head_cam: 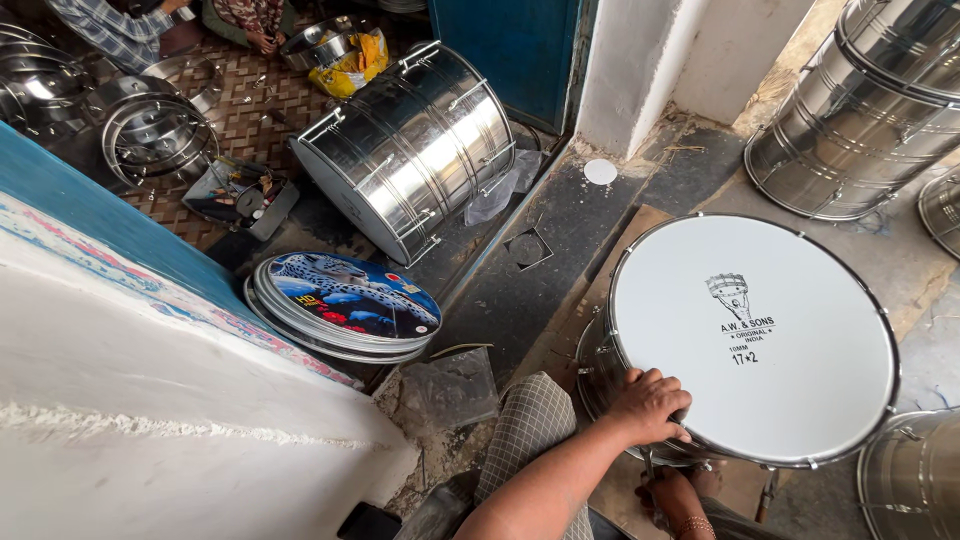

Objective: The person sits on the floor and uses a wrench to tighten the tension rods on a white drum head. They repeatedly tap the drum surface with their hand to check the tension and sound while working around the rim.

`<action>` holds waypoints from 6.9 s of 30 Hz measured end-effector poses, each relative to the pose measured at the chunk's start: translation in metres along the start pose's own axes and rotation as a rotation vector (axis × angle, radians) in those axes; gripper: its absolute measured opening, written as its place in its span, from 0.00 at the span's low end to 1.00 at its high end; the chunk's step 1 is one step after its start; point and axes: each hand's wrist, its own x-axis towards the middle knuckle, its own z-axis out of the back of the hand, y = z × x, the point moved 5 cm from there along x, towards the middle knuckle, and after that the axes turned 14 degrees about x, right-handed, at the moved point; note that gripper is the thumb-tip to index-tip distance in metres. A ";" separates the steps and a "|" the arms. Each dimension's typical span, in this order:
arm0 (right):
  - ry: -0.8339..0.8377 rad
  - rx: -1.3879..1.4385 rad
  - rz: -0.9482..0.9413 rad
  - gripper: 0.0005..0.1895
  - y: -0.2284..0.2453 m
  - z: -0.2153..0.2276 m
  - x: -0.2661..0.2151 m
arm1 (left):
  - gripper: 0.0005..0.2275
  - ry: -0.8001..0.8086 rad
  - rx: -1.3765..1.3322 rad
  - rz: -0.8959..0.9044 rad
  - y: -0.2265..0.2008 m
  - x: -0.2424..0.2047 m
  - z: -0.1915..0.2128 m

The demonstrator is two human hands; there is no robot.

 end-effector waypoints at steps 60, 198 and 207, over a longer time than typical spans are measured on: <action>-1.170 -1.686 0.562 0.06 0.068 -0.094 0.065 | 0.22 0.053 -0.036 0.003 -0.003 0.007 0.005; -0.013 -0.014 0.121 0.24 0.010 -0.005 0.016 | 0.52 -1.385 -1.385 1.296 0.503 -0.204 0.238; 0.136 0.242 0.069 0.13 -0.036 -0.015 0.004 | 0.34 -1.115 -1.263 1.174 0.552 -0.218 0.224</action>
